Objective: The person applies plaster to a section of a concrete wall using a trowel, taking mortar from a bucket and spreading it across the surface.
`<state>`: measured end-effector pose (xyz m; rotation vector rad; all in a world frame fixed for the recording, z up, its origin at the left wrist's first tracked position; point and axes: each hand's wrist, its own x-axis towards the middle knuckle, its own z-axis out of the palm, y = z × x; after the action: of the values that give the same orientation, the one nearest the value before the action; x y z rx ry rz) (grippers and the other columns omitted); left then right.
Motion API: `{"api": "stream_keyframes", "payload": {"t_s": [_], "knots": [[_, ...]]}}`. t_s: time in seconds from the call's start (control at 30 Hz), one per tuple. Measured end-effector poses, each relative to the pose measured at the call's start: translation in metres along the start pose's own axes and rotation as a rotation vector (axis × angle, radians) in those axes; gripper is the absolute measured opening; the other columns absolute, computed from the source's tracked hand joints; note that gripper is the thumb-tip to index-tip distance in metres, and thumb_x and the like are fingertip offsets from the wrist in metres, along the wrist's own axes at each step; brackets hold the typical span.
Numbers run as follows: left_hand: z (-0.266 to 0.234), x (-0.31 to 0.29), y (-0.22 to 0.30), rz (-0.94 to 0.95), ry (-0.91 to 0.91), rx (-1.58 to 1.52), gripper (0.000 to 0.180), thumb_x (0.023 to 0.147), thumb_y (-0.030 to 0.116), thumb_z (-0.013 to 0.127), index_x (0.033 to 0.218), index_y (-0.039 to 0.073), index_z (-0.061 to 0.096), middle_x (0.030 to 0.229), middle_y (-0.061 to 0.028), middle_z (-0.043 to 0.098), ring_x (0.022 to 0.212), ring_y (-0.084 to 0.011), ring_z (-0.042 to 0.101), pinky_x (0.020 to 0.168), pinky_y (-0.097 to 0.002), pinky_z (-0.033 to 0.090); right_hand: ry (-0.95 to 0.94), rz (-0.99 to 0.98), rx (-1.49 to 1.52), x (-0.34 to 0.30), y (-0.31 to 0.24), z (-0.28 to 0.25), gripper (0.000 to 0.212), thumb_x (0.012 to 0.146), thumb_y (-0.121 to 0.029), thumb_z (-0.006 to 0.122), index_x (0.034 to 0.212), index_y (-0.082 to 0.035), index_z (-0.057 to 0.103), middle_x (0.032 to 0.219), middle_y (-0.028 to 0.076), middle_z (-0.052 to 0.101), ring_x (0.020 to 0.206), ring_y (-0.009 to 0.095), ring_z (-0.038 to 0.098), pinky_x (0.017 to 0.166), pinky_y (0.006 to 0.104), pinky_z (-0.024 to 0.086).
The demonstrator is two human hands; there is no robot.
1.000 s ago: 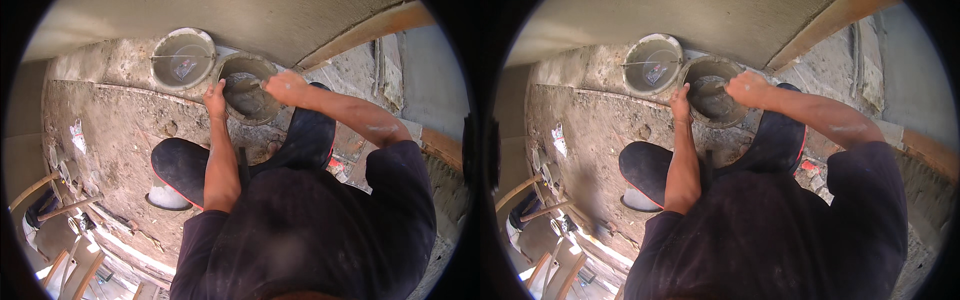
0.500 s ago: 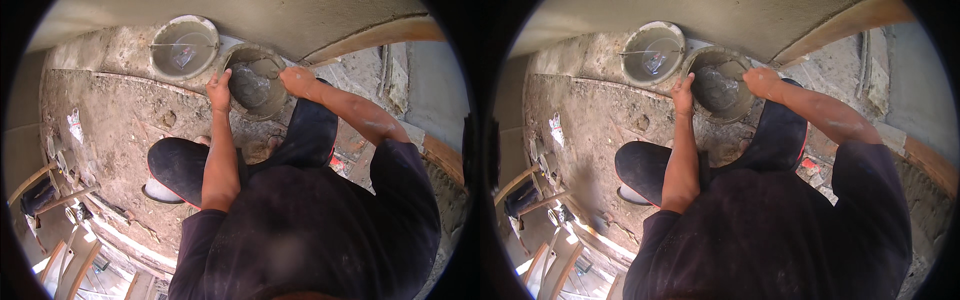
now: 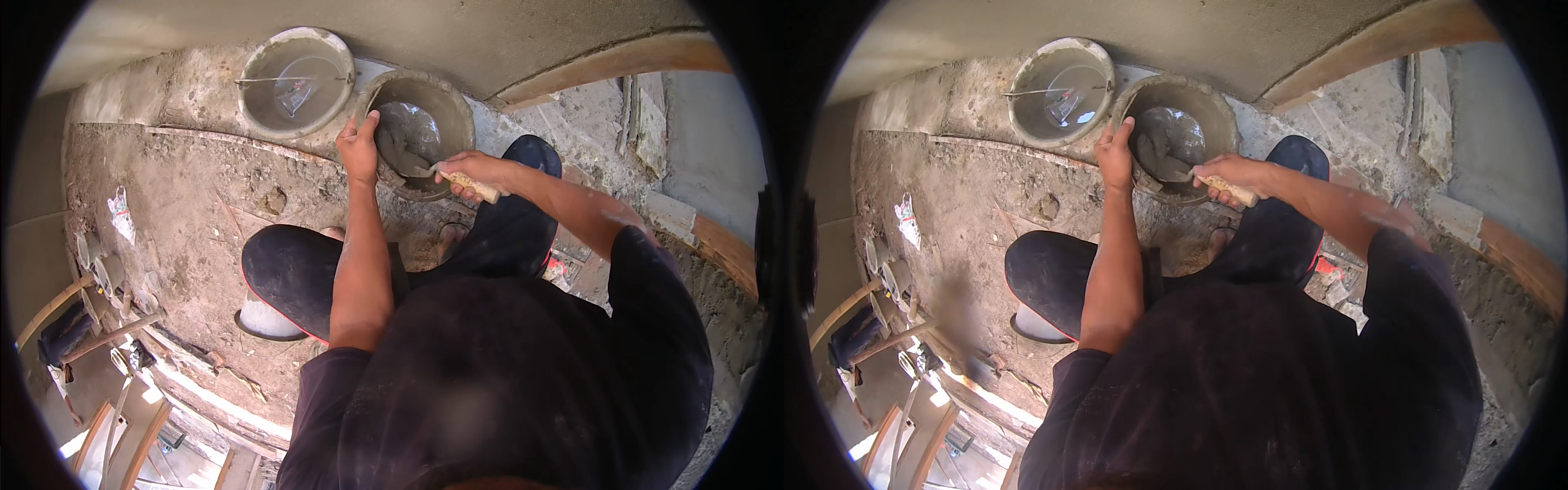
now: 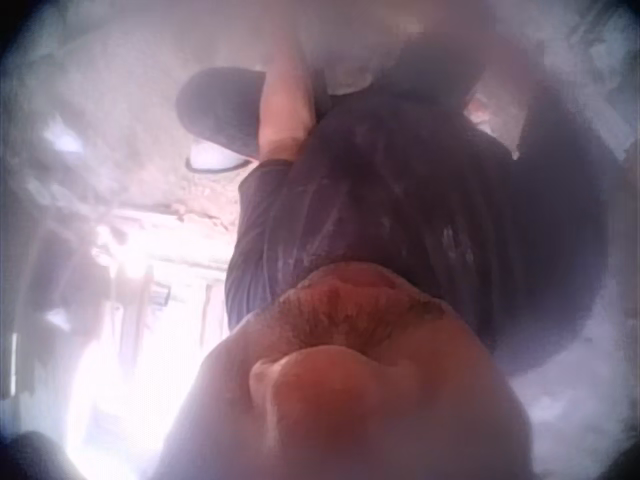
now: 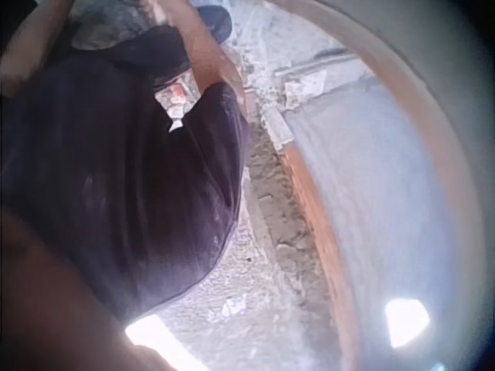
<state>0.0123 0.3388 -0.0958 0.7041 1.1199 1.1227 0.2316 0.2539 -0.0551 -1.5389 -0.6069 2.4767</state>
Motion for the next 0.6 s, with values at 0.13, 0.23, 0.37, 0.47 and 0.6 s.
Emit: {"api": "stream_keyframes", "payload": {"t_s": [0.13, 0.23, 0.37, 0.47, 0.6], "knots": [[0.002, 0.009, 0.002, -0.020, 0.026, 0.039, 0.036, 0.090, 0.014, 0.070, 0.120, -0.006, 0.067, 0.110, -0.0070, 0.070, 0.094, -0.0131, 0.062, 0.088, -0.0273, 0.047, 0.305, -0.266, -0.724, -0.013, -0.005, -0.002, 0.032, 0.100, -0.032, 0.054, 0.105, -0.002, 0.065, 0.089, 0.016, 0.067, 0.072, 0.029, 0.066, 0.061, 0.0427, 0.052], [0.000, 0.011, 0.000, -0.010, 0.059, 0.036, 0.037, 0.090, 0.014, 0.070, 0.121, -0.006, 0.067, 0.109, -0.0066, 0.070, 0.095, -0.0132, 0.062, 0.089, -0.0271, 0.047, 0.590, -0.456, -1.369, -0.048, -0.042, 0.004, 0.030, 0.096, -0.030, 0.055, 0.102, -0.002, 0.065, 0.092, 0.023, 0.069, 0.078, 0.048, 0.066, 0.075, 0.0523, 0.053], [0.005, 0.011, 0.004, -0.004, 0.031, 0.087, 0.035, 0.090, 0.014, 0.070, 0.119, -0.006, 0.068, 0.107, -0.0060, 0.071, 0.095, -0.0133, 0.062, 0.089, -0.0271, 0.047, 0.715, -0.425, -1.507, -0.020, -0.054, -0.002, 0.026, 0.092, -0.026, 0.060, 0.098, -0.002, 0.068, 0.080, 0.020, 0.071, 0.083, 0.042, 0.070, 0.074, 0.0500, 0.056], [0.000, 0.021, 0.003, 0.022, 0.038, 0.091, 0.035, 0.090, 0.014, 0.069, 0.119, -0.007, 0.067, 0.108, -0.0069, 0.071, 0.095, -0.0135, 0.062, 0.088, -0.0273, 0.047, 0.457, -0.448, -1.618, -0.016, -0.032, 0.014, 0.024, 0.089, -0.024, 0.062, 0.089, -0.001, 0.071, 0.081, 0.020, 0.071, 0.081, 0.038, 0.071, 0.074, 0.0488, 0.057], [-0.003, 0.012, 0.004, 0.002, 0.038, 0.114, 0.034, 0.091, 0.013, 0.068, 0.118, -0.009, 0.066, 0.108, -0.0081, 0.070, 0.096, -0.0140, 0.062, 0.088, -0.0276, 0.047, 0.782, -0.425, -1.488, -0.017, -0.058, -0.007, 0.021, 0.086, -0.019, 0.062, 0.090, 0.000, 0.070, 0.084, 0.021, 0.071, 0.083, 0.040, 0.071, 0.074, 0.0498, 0.057]]}}
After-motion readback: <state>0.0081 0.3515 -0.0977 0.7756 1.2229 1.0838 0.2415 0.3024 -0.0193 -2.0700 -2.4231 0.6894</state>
